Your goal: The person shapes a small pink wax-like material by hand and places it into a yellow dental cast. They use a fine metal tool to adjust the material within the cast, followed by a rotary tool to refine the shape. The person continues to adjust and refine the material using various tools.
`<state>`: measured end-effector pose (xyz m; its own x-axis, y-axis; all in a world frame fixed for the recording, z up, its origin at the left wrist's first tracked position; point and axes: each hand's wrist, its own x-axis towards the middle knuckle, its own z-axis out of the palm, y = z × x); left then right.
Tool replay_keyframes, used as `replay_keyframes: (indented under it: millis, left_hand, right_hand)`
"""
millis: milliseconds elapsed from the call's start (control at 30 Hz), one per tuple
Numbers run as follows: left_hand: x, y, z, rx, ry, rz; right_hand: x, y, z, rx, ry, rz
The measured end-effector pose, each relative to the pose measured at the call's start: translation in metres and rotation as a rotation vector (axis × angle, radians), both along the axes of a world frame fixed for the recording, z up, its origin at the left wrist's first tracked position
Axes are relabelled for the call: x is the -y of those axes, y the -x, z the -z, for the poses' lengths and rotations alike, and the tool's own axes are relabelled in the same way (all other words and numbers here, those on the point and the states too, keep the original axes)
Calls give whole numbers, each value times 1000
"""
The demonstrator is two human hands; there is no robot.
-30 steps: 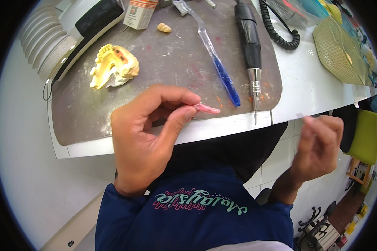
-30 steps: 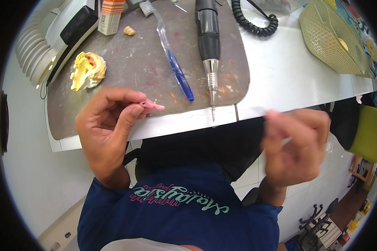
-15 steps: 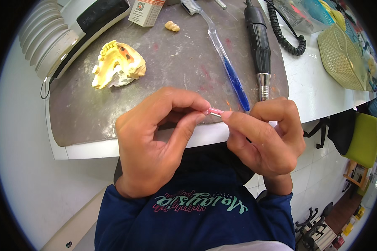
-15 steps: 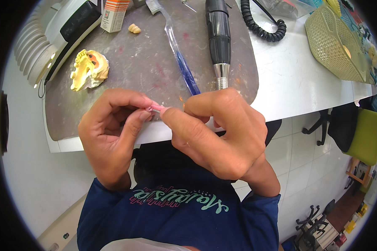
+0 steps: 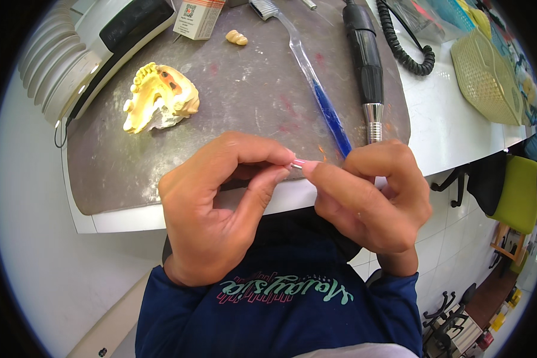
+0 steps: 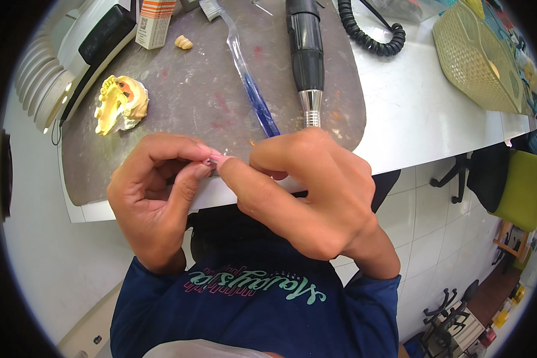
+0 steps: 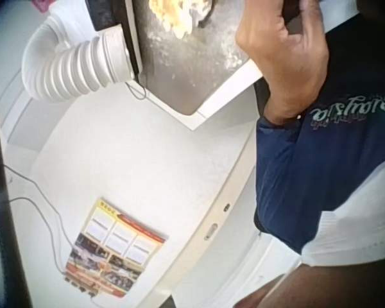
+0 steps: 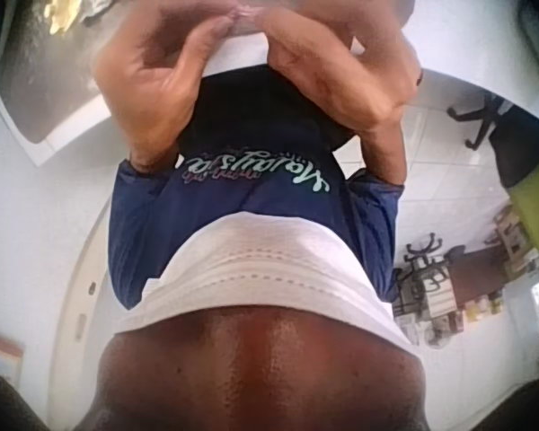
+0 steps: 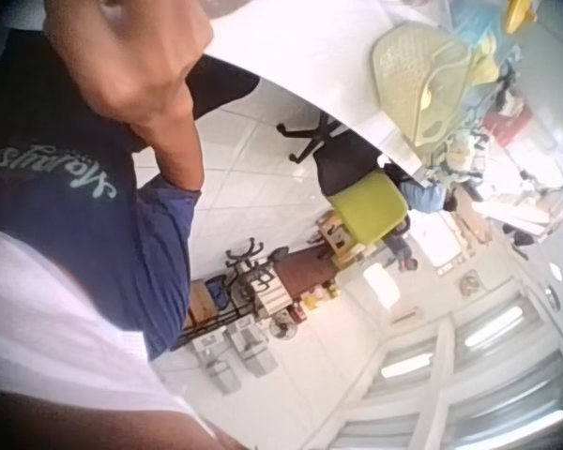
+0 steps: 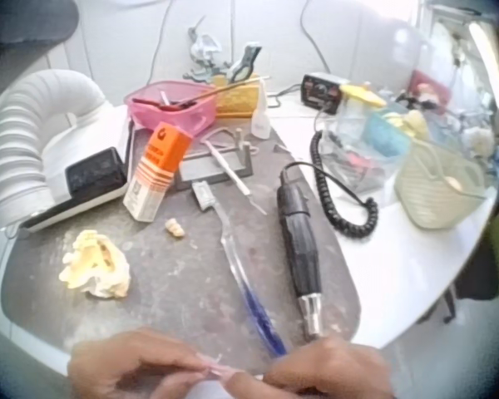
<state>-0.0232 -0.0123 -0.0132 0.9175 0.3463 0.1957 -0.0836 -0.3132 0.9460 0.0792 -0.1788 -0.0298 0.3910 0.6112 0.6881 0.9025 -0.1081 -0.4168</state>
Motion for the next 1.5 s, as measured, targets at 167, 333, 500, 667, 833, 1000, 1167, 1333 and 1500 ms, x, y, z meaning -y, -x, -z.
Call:
replay_keyframes:
  millis: [167, 333, 500, 667, 833, 1000, 1167, 1333, 1500]
  left_hand:
    - [3, -2, 4, 52, 21, -77]
    - [3, 1, 3, 26, 42, -43]
    - [5, 1, 1, 0, 60, -40]
    - [6, 1, 2, 18, 60, -44]
    - [6, 0, 3, 43, 20, -27]
    - [4, 1, 6, 62, -8, -10]
    - [5, -1, 5, 63, 0, -9]
    - [4, -1, 6, 80, -5, -1]
    - [5, 0, 5, 67, 37, -21]
  right_hand:
    - [0, 0, -1, 23, -7, 7]
    - [1, -1, -1, 10, -3, -19]
    - [0, -1, 4, 13, -39, 2]
    - [-2, 0, 1, 28, -20, 3]
    - [-2, -4, 7, 61, -71, 6]
    - [-2, -1, 1, 55, -28, 4]
    - [-5, -1, 4, 75, -50, 19]
    - [-4, -2, 5, 64, -57, 9]
    - [-5, -1, 4, 43, -63, -9]
